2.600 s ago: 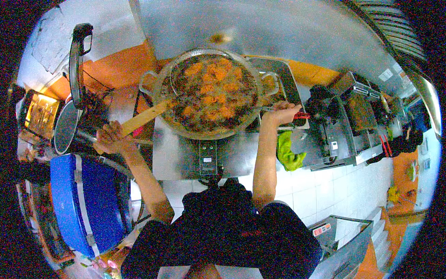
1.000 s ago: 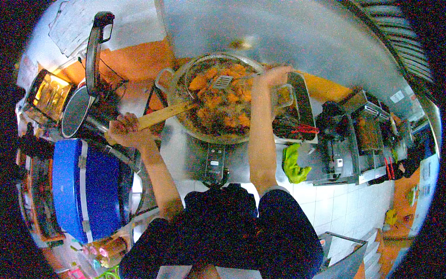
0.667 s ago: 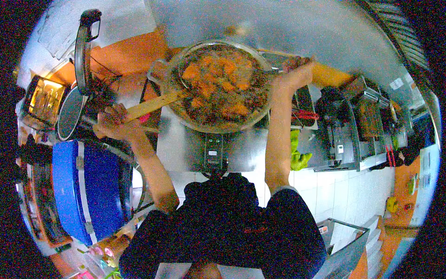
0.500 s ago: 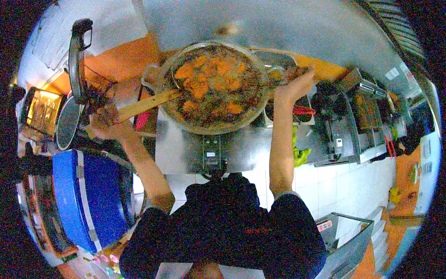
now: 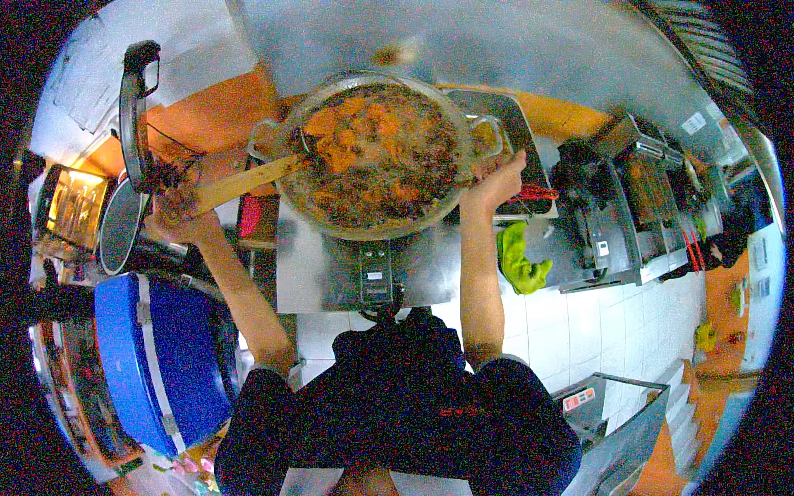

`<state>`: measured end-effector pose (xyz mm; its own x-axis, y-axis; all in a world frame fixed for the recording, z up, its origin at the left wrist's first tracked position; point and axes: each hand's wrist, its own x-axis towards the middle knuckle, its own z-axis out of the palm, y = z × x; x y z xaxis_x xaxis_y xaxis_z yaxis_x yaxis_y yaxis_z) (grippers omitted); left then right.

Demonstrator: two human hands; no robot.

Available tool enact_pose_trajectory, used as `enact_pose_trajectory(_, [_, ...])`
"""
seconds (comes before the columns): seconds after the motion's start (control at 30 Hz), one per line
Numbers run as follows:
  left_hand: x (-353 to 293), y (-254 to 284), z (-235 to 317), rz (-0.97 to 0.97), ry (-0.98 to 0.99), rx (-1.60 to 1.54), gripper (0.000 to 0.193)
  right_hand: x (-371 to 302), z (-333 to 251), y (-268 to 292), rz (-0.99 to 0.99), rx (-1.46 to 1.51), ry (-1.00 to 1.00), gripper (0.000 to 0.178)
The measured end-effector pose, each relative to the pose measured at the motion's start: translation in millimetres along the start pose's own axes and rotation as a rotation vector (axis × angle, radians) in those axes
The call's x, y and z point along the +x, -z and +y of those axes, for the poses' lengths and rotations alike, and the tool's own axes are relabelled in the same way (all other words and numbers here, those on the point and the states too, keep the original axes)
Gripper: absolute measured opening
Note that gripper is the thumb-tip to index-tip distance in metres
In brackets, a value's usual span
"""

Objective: The person operates a deep fryer, stirs and lifts fried chicken pieces with a strainer and spatula, then transfers them into a metal tray. The person then carries a large bowl of rice and places it into a rice cooker.

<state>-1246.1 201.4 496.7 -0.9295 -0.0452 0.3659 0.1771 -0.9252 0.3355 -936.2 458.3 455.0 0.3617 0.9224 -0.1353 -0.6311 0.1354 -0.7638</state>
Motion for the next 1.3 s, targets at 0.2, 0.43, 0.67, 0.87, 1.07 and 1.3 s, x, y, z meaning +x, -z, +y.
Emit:
enact_pose_trajectory(0.2, [3, 20, -2, -0.38, 0.045, -0.143, 0.036, 16, 16, 44, 0.069, 0.12, -0.091, 0.041])
enact_pose_trajectory(0.43, [-14, 11, 2, -0.273, -0.006, -0.067, 0.035, 48, 19, 83, 0.055, 0.173, -0.181, 0.035])
enact_pose_trajectory(0.67, [-31, 1, 4, -0.289, 0.005, -0.102, 0.033, 55, 8, 77, -0.13, 0.165, -0.298, 0.036])
enact_pose_trajectory(0.87, [-40, 0, 11, -0.131, -0.001, -0.033, 0.033, 14, 8, 66, -0.321, 0.049, -0.301, 0.031])
enact_pose_trajectory(1.07, [-34, 7, 17, -0.24, -0.008, 0.002, 0.036, -6, -27, 73, -0.957, -0.918, -0.145, 0.046])
enact_pose_trajectory(1.3, [-31, 14, 16, -0.213, 0.003, 0.055, 0.035, 31, -3, 37, -1.649, -1.545, 0.398, 0.046])
